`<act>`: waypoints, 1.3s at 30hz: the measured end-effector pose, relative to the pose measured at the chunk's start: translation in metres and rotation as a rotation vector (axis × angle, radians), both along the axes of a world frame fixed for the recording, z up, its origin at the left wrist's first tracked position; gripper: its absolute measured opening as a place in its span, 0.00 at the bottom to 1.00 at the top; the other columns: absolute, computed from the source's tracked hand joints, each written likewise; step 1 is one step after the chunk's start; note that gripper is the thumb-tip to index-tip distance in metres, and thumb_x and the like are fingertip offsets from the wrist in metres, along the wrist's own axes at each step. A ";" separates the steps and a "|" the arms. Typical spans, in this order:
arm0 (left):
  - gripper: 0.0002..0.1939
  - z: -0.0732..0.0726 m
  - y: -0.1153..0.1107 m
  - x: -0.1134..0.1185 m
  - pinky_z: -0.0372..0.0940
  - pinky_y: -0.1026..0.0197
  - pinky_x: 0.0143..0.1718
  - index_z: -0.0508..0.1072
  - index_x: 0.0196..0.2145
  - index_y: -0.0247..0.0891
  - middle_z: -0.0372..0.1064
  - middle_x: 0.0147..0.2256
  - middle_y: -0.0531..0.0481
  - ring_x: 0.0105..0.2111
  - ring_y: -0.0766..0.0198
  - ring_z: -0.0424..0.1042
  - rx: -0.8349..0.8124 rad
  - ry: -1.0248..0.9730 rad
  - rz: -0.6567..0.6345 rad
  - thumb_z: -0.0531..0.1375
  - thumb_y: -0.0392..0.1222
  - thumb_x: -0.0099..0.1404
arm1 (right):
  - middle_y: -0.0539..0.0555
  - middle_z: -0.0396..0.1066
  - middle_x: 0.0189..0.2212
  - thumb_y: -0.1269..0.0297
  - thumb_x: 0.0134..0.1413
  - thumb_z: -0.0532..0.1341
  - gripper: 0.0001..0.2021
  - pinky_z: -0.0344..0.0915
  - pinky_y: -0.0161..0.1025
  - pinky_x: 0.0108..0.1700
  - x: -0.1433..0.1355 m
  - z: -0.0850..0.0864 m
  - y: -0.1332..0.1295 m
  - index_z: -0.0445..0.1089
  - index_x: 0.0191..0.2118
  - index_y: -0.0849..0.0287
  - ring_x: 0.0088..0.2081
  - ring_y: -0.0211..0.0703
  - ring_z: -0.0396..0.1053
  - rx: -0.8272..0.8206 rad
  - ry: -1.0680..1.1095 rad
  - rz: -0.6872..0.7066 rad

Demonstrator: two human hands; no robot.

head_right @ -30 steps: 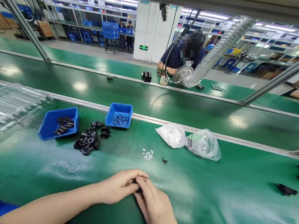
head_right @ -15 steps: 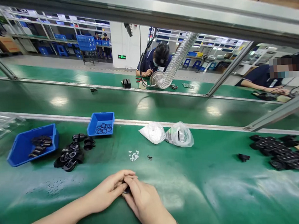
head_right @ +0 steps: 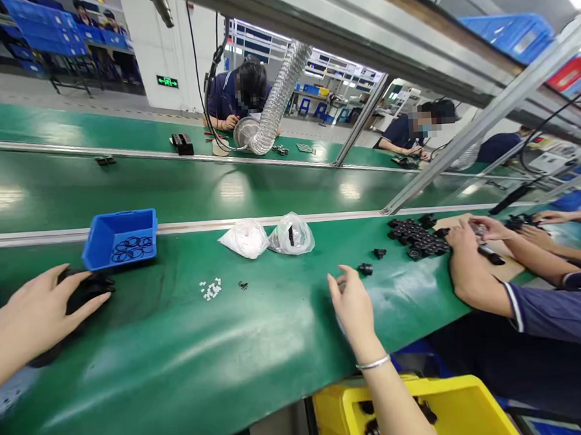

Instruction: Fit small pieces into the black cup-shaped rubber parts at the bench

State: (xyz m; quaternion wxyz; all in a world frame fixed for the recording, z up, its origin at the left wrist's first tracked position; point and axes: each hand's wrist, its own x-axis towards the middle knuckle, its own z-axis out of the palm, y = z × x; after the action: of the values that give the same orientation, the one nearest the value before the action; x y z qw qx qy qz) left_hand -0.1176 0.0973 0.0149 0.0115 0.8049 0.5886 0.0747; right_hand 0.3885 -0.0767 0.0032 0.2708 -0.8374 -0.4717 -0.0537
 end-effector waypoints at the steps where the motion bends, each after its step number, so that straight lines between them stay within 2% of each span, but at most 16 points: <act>1: 0.27 -0.001 -0.002 0.002 0.60 0.42 0.50 0.67 0.52 0.34 0.62 0.52 0.32 0.50 0.40 0.64 -0.009 0.049 -0.028 0.49 0.57 0.65 | 0.58 0.72 0.33 0.51 0.60 0.53 0.21 0.67 0.41 0.33 -0.017 0.002 0.005 0.64 0.50 0.63 0.29 0.45 0.70 0.001 0.055 0.121; 3: 0.24 0.001 -0.007 0.010 0.59 0.45 0.51 0.67 0.51 0.34 0.61 0.53 0.34 0.50 0.44 0.65 0.005 0.146 -0.068 0.47 0.53 0.67 | 0.57 0.72 0.35 0.54 0.62 0.53 0.15 0.69 0.39 0.34 -0.058 0.003 0.017 0.68 0.43 0.59 0.30 0.42 0.71 -0.031 0.188 0.404; 5: 0.22 0.005 -0.014 0.018 0.60 0.47 0.51 0.67 0.50 0.34 0.60 0.54 0.36 0.49 0.46 0.65 0.035 0.162 -0.089 0.46 0.51 0.68 | 0.54 0.72 0.34 0.60 0.63 0.53 0.10 0.69 0.37 0.33 -0.101 0.002 0.033 0.69 0.41 0.58 0.29 0.40 0.72 -0.096 0.287 0.628; 7: 0.22 0.009 -0.021 0.025 0.62 0.49 0.49 0.68 0.49 0.34 0.60 0.54 0.36 0.48 0.47 0.66 0.045 0.175 -0.112 0.46 0.50 0.68 | 0.51 0.71 0.30 0.65 0.63 0.54 0.08 0.69 0.36 0.34 -0.135 -0.002 0.050 0.69 0.41 0.58 0.25 0.36 0.70 -0.134 0.297 0.733; 10: 0.21 0.011 -0.035 0.033 0.58 0.44 0.51 0.70 0.48 0.34 0.59 0.55 0.34 0.53 0.43 0.61 0.119 0.236 -0.097 0.49 0.50 0.67 | 0.52 0.71 0.31 0.69 0.61 0.56 0.06 0.69 0.36 0.37 -0.165 -0.007 0.073 0.70 0.41 0.59 0.30 0.38 0.71 -0.123 0.172 0.797; 12: 0.19 0.011 -0.044 0.039 0.50 0.38 0.56 0.71 0.47 0.35 0.60 0.54 0.34 0.56 0.40 0.57 0.197 0.266 -0.062 0.51 0.49 0.66 | 0.53 0.70 0.34 0.71 0.61 0.57 0.06 0.69 0.37 0.40 -0.172 -0.010 0.083 0.70 0.41 0.60 0.35 0.40 0.71 -0.106 0.086 0.823; 14: 0.18 0.010 -0.051 0.044 0.43 0.36 0.58 0.73 0.46 0.35 0.63 0.52 0.35 0.55 0.40 0.58 0.235 0.250 -0.062 0.52 0.48 0.65 | 0.54 0.69 0.35 0.72 0.61 0.56 0.06 0.68 0.38 0.42 -0.173 -0.012 0.088 0.69 0.41 0.60 0.36 0.42 0.70 -0.102 0.051 0.830; 19: 0.14 0.010 -0.053 0.058 0.54 0.46 0.50 0.73 0.45 0.38 0.70 0.40 0.39 0.46 0.46 0.64 0.140 0.151 -0.147 0.55 0.45 0.65 | 0.53 0.67 0.32 0.71 0.60 0.57 0.04 0.68 0.39 0.37 -0.169 -0.016 0.089 0.68 0.37 0.60 0.34 0.42 0.69 -0.083 0.102 0.801; 22: 0.11 0.010 -0.048 0.065 0.56 0.49 0.45 0.74 0.41 0.38 0.70 0.34 0.42 0.40 0.50 0.66 0.050 0.125 -0.204 0.55 0.41 0.65 | 0.53 0.67 0.32 0.69 0.61 0.56 0.05 0.67 0.38 0.35 -0.168 -0.018 0.088 0.68 0.36 0.59 0.33 0.42 0.69 -0.063 0.104 0.811; 25: 0.09 0.007 -0.040 0.070 0.57 0.53 0.40 0.75 0.39 0.37 0.69 0.34 0.43 0.36 0.53 0.68 -0.011 0.112 -0.240 0.54 0.37 0.65 | 0.52 0.67 0.31 0.69 0.61 0.55 0.06 0.67 0.37 0.35 -0.169 -0.018 0.087 0.67 0.33 0.58 0.32 0.42 0.68 -0.055 0.095 0.818; 28: 0.10 0.006 -0.035 0.073 0.60 0.55 0.38 0.73 0.42 0.35 0.68 0.38 0.41 0.36 0.54 0.69 -0.044 0.039 -0.260 0.54 0.34 0.65 | 0.52 0.66 0.31 0.70 0.60 0.57 0.04 0.66 0.37 0.35 -0.168 -0.018 0.086 0.67 0.34 0.58 0.32 0.41 0.68 -0.059 0.114 0.818; 31: 0.11 0.011 -0.039 0.078 0.62 0.52 0.43 0.73 0.43 0.32 0.67 0.42 0.39 0.41 0.52 0.69 -0.108 -0.198 -0.288 0.55 0.36 0.65 | 0.52 0.67 0.32 0.71 0.59 0.57 0.03 0.66 0.36 0.36 -0.168 -0.019 0.086 0.67 0.38 0.59 0.33 0.41 0.68 -0.063 0.130 0.819; 33: 0.11 0.019 -0.048 0.086 0.62 0.51 0.48 0.73 0.43 0.35 0.67 0.45 0.40 0.45 0.52 0.68 -0.209 -0.513 -0.310 0.58 0.40 0.64 | 0.52 0.67 0.33 0.70 0.60 0.57 0.03 0.66 0.37 0.37 -0.169 -0.019 0.086 0.67 0.38 0.59 0.34 0.41 0.69 -0.070 0.122 0.817; 35: 0.12 0.025 -0.061 0.096 0.65 0.53 0.47 0.73 0.44 0.38 0.66 0.47 0.43 0.45 0.54 0.69 -0.438 -0.934 -0.280 0.59 0.45 0.64 | 0.53 0.66 0.33 0.70 0.61 0.56 0.04 0.66 0.37 0.38 -0.170 -0.020 0.086 0.67 0.37 0.58 0.34 0.42 0.69 -0.083 0.113 0.809; 37: 0.12 0.027 -0.072 0.107 0.68 0.55 0.44 0.72 0.43 0.39 0.68 0.47 0.43 0.44 0.56 0.71 -0.765 -1.313 -0.175 0.57 0.46 0.65 | 0.52 0.66 0.33 0.70 0.62 0.55 0.05 0.66 0.38 0.39 -0.171 -0.020 0.086 0.67 0.36 0.58 0.35 0.42 0.69 -0.095 0.116 0.799; 39: 0.12 0.024 -0.079 0.114 0.68 0.56 0.45 0.71 0.44 0.37 0.70 0.46 0.42 0.47 0.56 0.71 -1.010 -1.544 -0.073 0.57 0.45 0.66 | 0.53 0.66 0.34 0.71 0.62 0.55 0.05 0.66 0.38 0.39 -0.172 -0.019 0.085 0.67 0.37 0.58 0.36 0.42 0.68 -0.099 0.129 0.795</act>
State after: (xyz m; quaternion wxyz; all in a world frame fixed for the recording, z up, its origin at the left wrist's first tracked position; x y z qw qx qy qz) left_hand -0.0033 0.0179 0.0385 0.7529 0.4493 0.3548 0.3246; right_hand 0.2163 0.0086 -0.0161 0.2591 -0.6035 -0.7427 0.1306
